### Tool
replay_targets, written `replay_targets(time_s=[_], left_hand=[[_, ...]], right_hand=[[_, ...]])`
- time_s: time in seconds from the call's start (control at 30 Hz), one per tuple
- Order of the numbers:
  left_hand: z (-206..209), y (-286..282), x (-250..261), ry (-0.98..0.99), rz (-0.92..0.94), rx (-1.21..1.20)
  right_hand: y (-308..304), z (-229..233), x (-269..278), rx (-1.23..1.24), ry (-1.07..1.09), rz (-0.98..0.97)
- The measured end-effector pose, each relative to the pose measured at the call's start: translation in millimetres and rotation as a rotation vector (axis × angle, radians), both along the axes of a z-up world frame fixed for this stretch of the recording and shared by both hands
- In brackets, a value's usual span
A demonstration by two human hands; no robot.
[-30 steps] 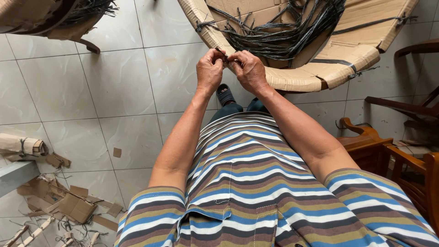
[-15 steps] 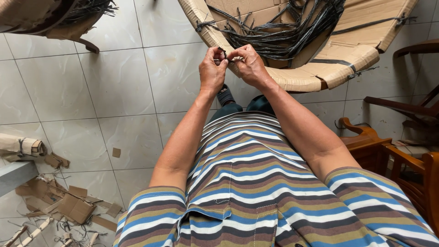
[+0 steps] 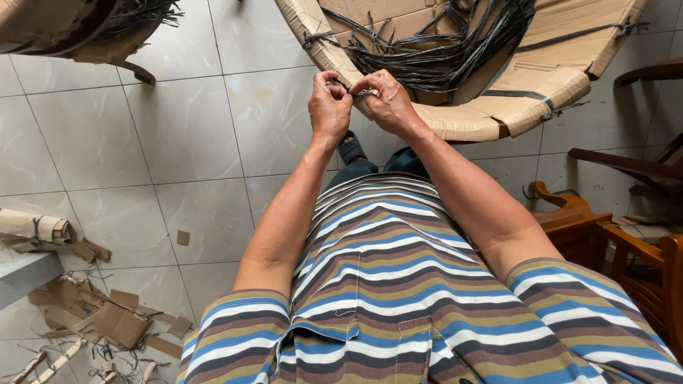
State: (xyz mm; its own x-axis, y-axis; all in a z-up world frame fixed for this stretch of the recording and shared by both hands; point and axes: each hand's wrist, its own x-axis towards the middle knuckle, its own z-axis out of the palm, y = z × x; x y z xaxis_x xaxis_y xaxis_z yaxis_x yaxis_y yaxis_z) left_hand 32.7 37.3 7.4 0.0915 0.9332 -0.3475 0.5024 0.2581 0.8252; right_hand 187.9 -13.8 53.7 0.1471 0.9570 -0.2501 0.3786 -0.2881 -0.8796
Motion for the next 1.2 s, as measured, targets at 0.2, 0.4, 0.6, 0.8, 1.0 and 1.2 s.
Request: replay_targets(time_s=[0.2, 0.4, 0.6, 0.8, 1.0, 1.2], left_hand=[[36, -4, 7, -0.033, 0.009, 0.032], [39, -7, 7, -0.027, -0.035, 0.058], [32, -9, 3, 0.026, -0.05, 0.109], [36, -13, -1, 0.046, -0.084, 0.109], [47, -13, -4, 0.061, -0.103, 0.051], [44, -15, -9, 0.08, -0.128, 0.016]], right_hand=[[7, 23, 2, 0.076, -0.013, 0.071], [18, 29, -1, 0.108, -0.002, 0.116], [23, 2, 3, 0.076, 0.171, -0.139], [20, -10, 7, -0.069, 0.397, -0.337], [21, -9, 6, -0.113, 0.478, -0.435], [22, -18, 11, -0.088, 0.435, -0.428]])
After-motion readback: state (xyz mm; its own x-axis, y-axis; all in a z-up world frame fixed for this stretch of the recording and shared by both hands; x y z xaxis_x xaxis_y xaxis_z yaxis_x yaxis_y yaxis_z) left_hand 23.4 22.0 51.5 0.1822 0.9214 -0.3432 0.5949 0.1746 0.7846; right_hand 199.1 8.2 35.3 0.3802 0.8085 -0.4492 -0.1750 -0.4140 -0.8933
